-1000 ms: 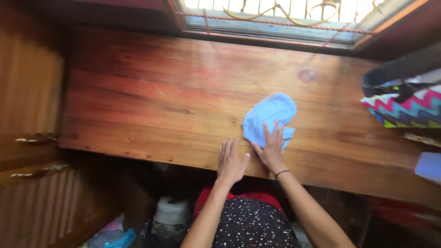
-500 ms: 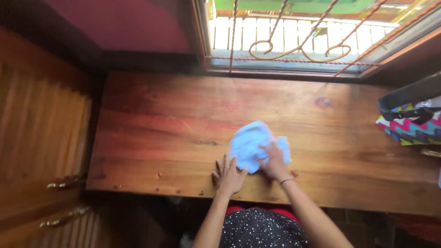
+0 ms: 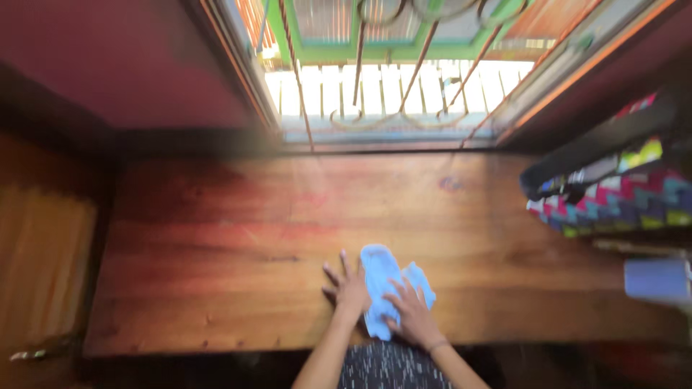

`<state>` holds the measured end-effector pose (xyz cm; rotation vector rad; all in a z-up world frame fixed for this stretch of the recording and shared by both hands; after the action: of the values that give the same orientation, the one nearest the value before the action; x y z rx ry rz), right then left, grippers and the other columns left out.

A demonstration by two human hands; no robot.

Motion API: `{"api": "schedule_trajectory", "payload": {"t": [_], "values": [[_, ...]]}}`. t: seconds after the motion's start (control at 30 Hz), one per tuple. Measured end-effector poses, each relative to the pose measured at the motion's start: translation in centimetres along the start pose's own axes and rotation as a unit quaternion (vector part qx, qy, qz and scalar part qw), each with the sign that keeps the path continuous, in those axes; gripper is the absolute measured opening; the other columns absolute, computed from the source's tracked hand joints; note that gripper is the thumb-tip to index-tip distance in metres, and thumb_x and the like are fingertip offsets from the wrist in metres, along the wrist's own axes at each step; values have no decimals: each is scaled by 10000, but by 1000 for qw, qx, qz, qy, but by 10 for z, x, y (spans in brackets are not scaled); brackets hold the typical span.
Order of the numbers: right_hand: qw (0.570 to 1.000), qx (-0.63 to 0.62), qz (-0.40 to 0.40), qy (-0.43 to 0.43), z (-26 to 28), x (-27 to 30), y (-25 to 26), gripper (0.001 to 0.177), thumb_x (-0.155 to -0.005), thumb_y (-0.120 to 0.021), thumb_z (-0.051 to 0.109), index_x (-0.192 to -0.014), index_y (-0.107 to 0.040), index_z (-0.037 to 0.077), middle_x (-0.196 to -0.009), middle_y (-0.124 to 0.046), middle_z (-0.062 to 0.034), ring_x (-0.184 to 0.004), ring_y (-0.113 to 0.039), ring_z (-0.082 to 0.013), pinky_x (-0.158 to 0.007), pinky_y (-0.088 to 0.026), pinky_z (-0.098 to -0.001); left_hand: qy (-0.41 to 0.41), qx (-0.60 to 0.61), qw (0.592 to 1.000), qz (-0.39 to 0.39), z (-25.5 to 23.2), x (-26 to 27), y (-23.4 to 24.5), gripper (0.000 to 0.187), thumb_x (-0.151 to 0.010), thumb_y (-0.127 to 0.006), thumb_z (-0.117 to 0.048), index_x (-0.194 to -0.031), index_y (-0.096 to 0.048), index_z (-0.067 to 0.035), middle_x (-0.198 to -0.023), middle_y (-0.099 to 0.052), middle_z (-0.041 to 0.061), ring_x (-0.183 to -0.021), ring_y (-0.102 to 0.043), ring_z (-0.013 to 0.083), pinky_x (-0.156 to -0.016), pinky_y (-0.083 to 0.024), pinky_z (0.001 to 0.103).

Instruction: The person wipes a wooden desk surface with a blue cloth, moving it in circular and back-and-forth motions across the wood.

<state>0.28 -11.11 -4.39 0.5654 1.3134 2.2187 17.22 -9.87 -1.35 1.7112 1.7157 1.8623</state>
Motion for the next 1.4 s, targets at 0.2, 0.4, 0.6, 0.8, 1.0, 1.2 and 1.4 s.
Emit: {"api": "schedule_trajectory", "payload": {"t": [0.2, 0.4, 0.6, 0.8, 1.0, 1.2, 1.4], "values": [[956, -25, -231, -178, -118, 14, 77, 563, -734, -781, 323, -1227, -615, 107, -1416, -515, -213, -1338, -447, -424, -1121, -377, -557, 11, -3, 1000, 18, -17, 13, -28, 1013, -861, -666, -161, -1657, -58, -316, -1708, 191, 151, -1495, 116, 615, -1058, -198, 868], [979, -28, -197, -49, -120, 40, 64, 573, -721, -819, 311, -1224, -633, 107, -1382, -482, -240, -1314, -434, -450, -1103, -353, -540, 41, 75, 996, 31, -72, 27, -72, 999, -856, -656, -134, -1647, -92, -372, -1705, 247, 125, -1477, 175, 629, -1040, -170, 895], [978, -77, -158, 110, -175, 70, 82, 644, -701, -860, 375, -1255, -630, 143, -1346, -533, -200, -1326, -428, -445, -1118, -303, -549, 8, 48, 992, 115, -140, 40, -101, 911, -819, -660, -181, -1611, -239, -343, -1711, 219, 122, -1462, 195, 665, -1057, -151, 892], [850, 55, -379, -362, -246, 96, 120, 559, -805, -806, 245, -1303, -614, 78, -1479, -472, -292, -1365, -327, -524, -1109, -261, -624, -56, -3, 986, 159, -179, 38, -139, 958, -828, -632, -222, -1643, -138, -317, -1721, 195, 89, -1463, 198, 664, -1073, -170, 875], [984, -41, -154, 73, -165, 76, 87, 550, -627, -850, 355, -1114, -656, 189, -1377, -561, -172, -1355, -434, -448, -1101, -302, -604, -54, 69, 995, 47, -152, 27, -135, 908, -958, -538, -348, -1629, -11, -41, -1709, 107, 83, -1543, 161, 515, -1075, -138, 863], [951, -49, -271, -143, -227, 42, 124, 549, -743, -778, 254, -1251, -593, 165, -1433, -516, -159, -1390, -453, -403, -1194, -371, -563, -14, 54, 998, 28, -111, 33, -100, 842, -987, -507, -409, -1632, -59, -105, -1735, 103, 19, -1584, 103, 382, -1082, -146, 865], [946, -27, -250, -204, -166, -4, 81, 639, -784, -796, 331, -1345, -568, 128, -1512, -379, -265, -1422, -317, -521, -1120, -263, -654, 8, 74, 997, -1, -36, 25, -76, 844, -1000, -490, -449, -1629, -45, -104, -1732, 118, 8, -1568, 128, 413, -1085, -156, 846]]}}
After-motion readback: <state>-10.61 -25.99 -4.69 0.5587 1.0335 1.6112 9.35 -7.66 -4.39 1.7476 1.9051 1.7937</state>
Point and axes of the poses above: each hand's wrist, its own x-axis away from the middle knuckle, its own y-axis out of the back of the hand, z = x × y, the point moved 8 cm from there along -x, towards the middle knuckle
